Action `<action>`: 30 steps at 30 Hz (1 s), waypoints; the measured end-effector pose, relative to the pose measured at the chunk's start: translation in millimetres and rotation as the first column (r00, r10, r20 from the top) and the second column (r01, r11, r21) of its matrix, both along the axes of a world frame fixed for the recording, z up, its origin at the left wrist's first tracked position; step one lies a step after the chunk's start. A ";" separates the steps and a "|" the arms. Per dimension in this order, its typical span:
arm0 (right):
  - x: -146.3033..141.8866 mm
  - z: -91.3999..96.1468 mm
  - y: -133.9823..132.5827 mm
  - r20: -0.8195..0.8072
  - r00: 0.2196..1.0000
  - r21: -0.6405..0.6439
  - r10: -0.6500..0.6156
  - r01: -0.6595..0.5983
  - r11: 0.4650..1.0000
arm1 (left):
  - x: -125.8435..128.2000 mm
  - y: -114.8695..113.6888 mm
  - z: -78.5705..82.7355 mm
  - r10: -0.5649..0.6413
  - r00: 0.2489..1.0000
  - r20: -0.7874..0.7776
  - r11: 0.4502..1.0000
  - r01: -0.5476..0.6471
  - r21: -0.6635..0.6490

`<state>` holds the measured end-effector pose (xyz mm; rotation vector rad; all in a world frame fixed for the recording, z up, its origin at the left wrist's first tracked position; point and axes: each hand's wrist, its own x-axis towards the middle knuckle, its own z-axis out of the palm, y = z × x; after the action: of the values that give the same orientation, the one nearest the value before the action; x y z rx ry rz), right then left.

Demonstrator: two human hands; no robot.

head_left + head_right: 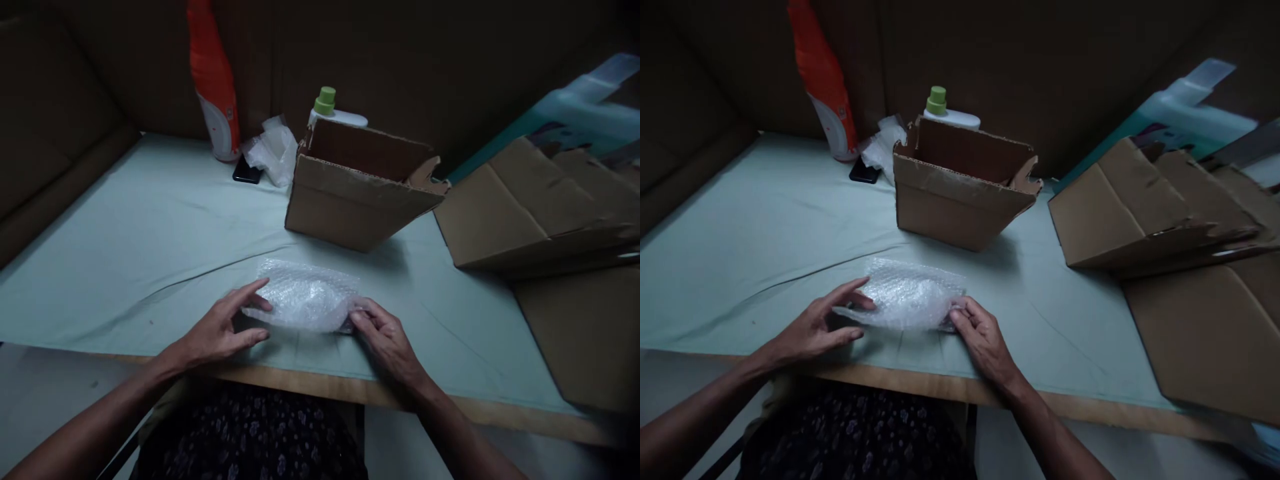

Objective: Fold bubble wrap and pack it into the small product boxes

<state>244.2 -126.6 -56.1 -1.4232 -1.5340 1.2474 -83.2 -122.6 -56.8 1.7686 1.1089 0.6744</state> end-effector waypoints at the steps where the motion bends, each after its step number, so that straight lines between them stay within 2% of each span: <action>1: 0.1 -2.4 0.2 -0.024 1.000 -0.027 -0.018 0.018 0.999 | 6.5 1.7 -2.9 0.015 1.000 -0.013 1.000 -0.015 0.012; 4: 3.9 -4.8 -3.3 -0.082 0.995 -0.082 -0.062 0.055 0.995 | 18.8 7.9 -8.3 0.102 0.993 -0.062 0.994 -0.101 0.030; 8: 8.1 1.7 -10.9 -0.066 0.997 -0.123 0.045 -0.053 0.991 | 21.4 12.4 -6.9 0.232 0.967 -0.108 0.972 -0.227 0.051; 10: 5.2 1.8 -11.7 0.034 0.999 -0.078 0.026 -0.023 0.997 | 21.7 14.1 -5.6 0.247 0.963 -0.109 0.968 -0.242 0.058; 13: -1.0 -5.7 -8.3 0.206 0.973 0.084 -0.101 0.085 0.993 | 22.6 18.0 -6.8 0.293 0.937 -0.189 0.955 -0.276 0.108; 16: -2.6 -14.9 -3.9 0.305 0.947 0.144 -0.101 0.059 0.988 | 23.6 21.8 -11.8 0.300 0.899 -0.320 0.951 -0.255 0.176; 19: -0.1 -17.7 -2.7 0.430 0.900 0.156 -0.079 0.012 0.988 | 24.9 22.7 -17.5 0.284 0.843 -0.458 0.944 -0.162 0.286; 22: 6.7 -12.3 -3.0 0.568 0.820 0.178 -0.067 -0.043 0.983 | 24.5 20.1 -19.9 0.322 0.776 -0.543 0.909 -0.092 0.407; 25: 16.7 -2.0 2.5 0.626 0.777 0.191 -0.074 -0.060 0.980 | 21.3 18.0 -18.2 0.406 0.723 -0.559 0.857 -0.089 0.507; 27: 20.7 3.4 12.4 0.627 0.771 0.221 -0.112 -0.038 0.975 | 19.7 18.9 -16.4 0.441 0.689 -0.575 0.844 -0.101 0.527; 30: 16.9 3.3 33.7 0.638 0.755 0.272 -0.152 -0.036 0.962 | 22.2 23.7 -15.1 0.415 0.655 -0.631 0.872 -0.088 0.482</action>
<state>261.2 -92.9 -52.8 -1.8069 -1.9982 0.4563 -60.9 -98.8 -71.8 2.3706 1.9032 0.3720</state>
